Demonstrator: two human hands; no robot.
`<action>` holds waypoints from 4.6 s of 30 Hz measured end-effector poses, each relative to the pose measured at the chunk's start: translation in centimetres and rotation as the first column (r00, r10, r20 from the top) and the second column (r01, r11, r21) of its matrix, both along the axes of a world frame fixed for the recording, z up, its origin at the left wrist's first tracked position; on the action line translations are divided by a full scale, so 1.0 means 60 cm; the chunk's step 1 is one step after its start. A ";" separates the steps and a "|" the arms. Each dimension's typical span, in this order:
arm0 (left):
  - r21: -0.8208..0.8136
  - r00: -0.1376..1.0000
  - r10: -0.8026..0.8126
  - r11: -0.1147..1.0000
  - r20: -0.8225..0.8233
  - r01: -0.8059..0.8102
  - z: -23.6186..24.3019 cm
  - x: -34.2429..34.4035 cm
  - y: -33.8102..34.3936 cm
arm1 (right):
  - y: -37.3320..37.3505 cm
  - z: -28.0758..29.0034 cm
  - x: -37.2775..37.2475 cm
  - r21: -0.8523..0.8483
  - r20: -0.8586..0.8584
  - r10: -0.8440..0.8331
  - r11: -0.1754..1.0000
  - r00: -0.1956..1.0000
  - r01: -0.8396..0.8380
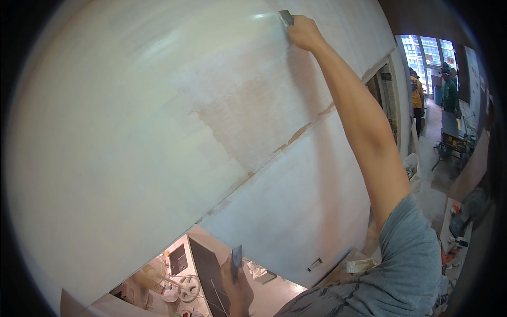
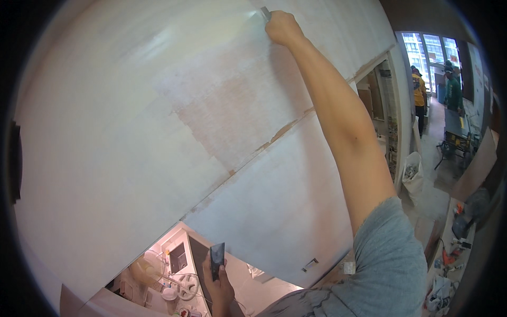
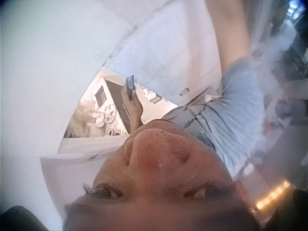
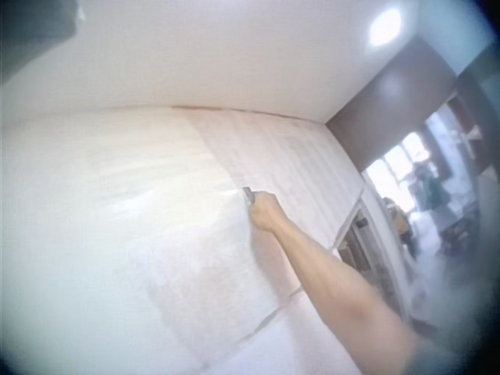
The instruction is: The person repeatedly scoops white plaster from a container and applies it to a wall using a trowel. They spread the material in smooth strokes and occasionally scrape excess plaster from the tool back into the container.
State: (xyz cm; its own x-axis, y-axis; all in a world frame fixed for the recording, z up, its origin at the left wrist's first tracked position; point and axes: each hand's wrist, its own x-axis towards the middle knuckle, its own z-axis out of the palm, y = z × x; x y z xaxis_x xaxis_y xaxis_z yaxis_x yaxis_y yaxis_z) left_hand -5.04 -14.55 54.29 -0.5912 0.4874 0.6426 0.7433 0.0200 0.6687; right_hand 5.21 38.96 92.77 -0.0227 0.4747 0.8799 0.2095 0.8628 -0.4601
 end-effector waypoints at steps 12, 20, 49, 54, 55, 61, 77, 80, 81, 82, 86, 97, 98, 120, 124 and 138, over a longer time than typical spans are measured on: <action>-0.081 0.986 0.074 0.995 0.151 -0.062 -0.041 -0.008 -0.067 | -0.073 0.018 -0.060 0.052 0.118 -0.033 0.998 0.993 0.027; 0.015 0.982 0.036 0.999 0.186 -0.039 -0.012 -0.021 -0.066 | -0.337 -0.014 -0.148 0.065 0.018 0.145 0.987 0.989 -0.146; -0.004 0.881 0.162 0.984 0.444 -0.179 -0.011 0.041 -0.100 | -0.044 0.088 -0.077 -0.027 0.107 -0.068 0.997 0.992 0.071; 0.144 0.916 0.058 0.982 0.397 -0.124 -0.016 0.012 -0.082 | -0.244 0.062 -0.124 0.109 0.088 0.015 0.994 0.996 -0.025; 0.075 0.880 0.099 0.986 0.464 -0.150 -0.014 0.009 -0.085 | -0.285 0.055 -0.139 0.134 0.086 0.036 0.990 0.996 -0.048; 0.374 0.858 -0.148 0.926 0.492 -0.055 0.032 0.010 -0.053 | -0.513 0.012 -0.219 0.252 0.064 0.188 0.947 0.980 -0.198; 0.838 0.451 -0.756 0.545 0.475 0.029 0.213 0.010 -0.057 | -0.630 -0.209 -0.096 0.377 0.148 0.843 0.436 0.517 -0.817; 0.858 0.278 -0.835 0.509 0.474 0.067 0.218 0.010 -0.032 | -0.615 -0.357 -0.071 0.537 0.156 0.834 0.378 0.529 -0.754; 0.859 0.236 -0.853 0.499 0.465 0.113 0.216 0.011 -0.023 | -0.613 -0.393 -0.065 0.596 0.141 0.834 0.358 0.533 -0.719; 0.853 0.216 -0.860 0.498 0.462 0.156 0.216 0.009 -0.026 | -0.624 -0.411 -0.072 0.650 0.058 0.920 0.260 0.388 -0.714; 0.819 0.202 -0.870 0.492 0.449 0.295 0.221 0.001 -0.035 | -0.601 -0.421 -0.062 0.382 0.255 0.848 0.353 0.464 -0.854; 0.138 0.794 -0.267 0.906 -0.546 0.400 0.154 -0.047 0.022 | -0.548 -0.498 0.017 -0.386 -0.783 0.621 -0.537 -0.041 -0.750; 0.065 0.757 -0.227 0.940 -0.613 0.334 0.150 -0.049 0.021 | -0.562 -0.495 0.021 -0.354 -0.808 0.582 -0.604 -0.092 -0.714; -0.004 0.982 0.182 0.983 0.050 -0.182 0.001 0.002 -0.051 | -0.019 -0.037 0.013 -0.181 0.065 -0.032 0.983 0.997 0.044; -0.176 0.969 0.237 0.959 0.067 -0.222 -0.020 0.004 -0.073 | 0.008 -0.020 -0.006 -0.169 0.105 -0.063 0.982 0.992 0.081; -0.090 0.976 0.146 0.987 0.160 -0.133 -0.002 -0.015 -0.064 | -0.277 -0.073 -0.109 0.054 0.019 -0.019 0.998 1.000 0.018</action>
State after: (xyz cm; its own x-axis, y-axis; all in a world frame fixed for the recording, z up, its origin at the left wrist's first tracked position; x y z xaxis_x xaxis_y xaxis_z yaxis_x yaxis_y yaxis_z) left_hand -5.92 -18.41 54.19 -0.7516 0.4375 0.4936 0.6089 0.1726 0.7742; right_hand -1.34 22.36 88.36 -0.0322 0.4271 0.9036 0.2343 0.8821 -0.4086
